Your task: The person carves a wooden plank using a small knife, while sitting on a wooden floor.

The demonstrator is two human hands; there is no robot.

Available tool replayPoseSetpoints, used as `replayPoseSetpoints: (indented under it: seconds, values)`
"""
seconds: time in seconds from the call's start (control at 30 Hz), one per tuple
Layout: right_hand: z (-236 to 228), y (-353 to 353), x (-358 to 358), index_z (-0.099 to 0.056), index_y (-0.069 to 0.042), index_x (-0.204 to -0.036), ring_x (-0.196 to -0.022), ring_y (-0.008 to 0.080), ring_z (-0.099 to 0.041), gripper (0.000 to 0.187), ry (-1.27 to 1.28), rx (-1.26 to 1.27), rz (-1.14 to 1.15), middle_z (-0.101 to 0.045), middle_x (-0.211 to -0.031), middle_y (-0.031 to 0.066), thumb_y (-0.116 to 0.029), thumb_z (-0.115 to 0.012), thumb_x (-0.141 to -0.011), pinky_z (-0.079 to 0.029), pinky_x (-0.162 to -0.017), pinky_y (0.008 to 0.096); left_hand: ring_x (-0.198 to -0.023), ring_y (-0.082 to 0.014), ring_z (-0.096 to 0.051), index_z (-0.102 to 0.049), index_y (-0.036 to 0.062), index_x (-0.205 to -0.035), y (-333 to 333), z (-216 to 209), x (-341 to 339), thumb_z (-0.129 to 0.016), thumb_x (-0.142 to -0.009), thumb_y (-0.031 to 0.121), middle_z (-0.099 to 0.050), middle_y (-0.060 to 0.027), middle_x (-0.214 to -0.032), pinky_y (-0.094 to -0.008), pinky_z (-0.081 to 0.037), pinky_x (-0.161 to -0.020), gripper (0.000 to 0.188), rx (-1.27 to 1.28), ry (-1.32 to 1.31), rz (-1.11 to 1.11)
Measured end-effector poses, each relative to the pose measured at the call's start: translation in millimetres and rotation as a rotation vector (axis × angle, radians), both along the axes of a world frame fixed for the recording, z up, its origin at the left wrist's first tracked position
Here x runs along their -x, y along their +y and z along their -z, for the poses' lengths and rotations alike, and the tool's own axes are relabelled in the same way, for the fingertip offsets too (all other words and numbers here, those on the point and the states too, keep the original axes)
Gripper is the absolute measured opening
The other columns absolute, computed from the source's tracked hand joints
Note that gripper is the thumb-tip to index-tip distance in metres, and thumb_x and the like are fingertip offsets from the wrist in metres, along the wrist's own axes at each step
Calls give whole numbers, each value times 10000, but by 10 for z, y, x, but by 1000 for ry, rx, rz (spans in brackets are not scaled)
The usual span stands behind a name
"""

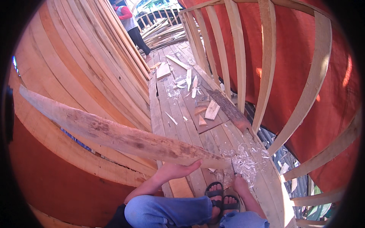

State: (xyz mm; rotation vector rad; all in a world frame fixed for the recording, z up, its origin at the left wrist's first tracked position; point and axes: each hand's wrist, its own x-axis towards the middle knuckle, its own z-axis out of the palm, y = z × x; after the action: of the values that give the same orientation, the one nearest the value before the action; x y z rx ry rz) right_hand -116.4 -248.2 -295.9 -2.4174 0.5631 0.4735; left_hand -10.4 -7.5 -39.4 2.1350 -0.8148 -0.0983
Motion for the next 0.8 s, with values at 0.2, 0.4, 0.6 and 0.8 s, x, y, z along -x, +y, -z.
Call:
replayPoseSetpoints:
  seconds: [0.2, 0.4, 0.6, 0.8]
  values:
    - [149, -215, -89, -482, 135, -1151, -1047, 470, -571, 517, 33, -70, 24, -570, -1073, 377, -315, -496, -894, -463, -908, 483, -1034, -226, -612, -618, 68, -1115, -18, -138, 0, -637, -865, 316, -662, -81, -1071, -326, -446, -917, 352, -105, -4, 23]
    - [634, -373, -46, -483, 113, -1169, -1067, 428, -578, 538, 37, -158, -61, -580, -1103, 341, -356, -513, -905, -452, -915, 452, -930, -234, -657, -672, 59, -997, 27, -30, -4, -657, -848, 336, -701, -79, -958, -343, -482, -846, 314, -143, 123, -132]
    - [245, -227, 53, -474, 87, -1097, -941, 471, -593, 454, -179, -124, 75, -611, -961, 330, -322, -525, -907, -461, -844, 519, -926, -232, -660, -678, 60, -992, -68, -116, 52, -654, -852, 331, -703, -76, -954, -347, -483, -841, 306, -89, 35, -112]
    - [-202, -73, -26, -458, 62, -1076, -815, 490, -612, 347, -470, -113, 144, -634, -862, 302, -247, -496, -923, -484, -733, 539, -928, -225, -653, -684, 57, -967, -15, -113, 24, -646, -856, 316, -701, -62, -958, -345, -476, -852, 285, -106, 26, -101]
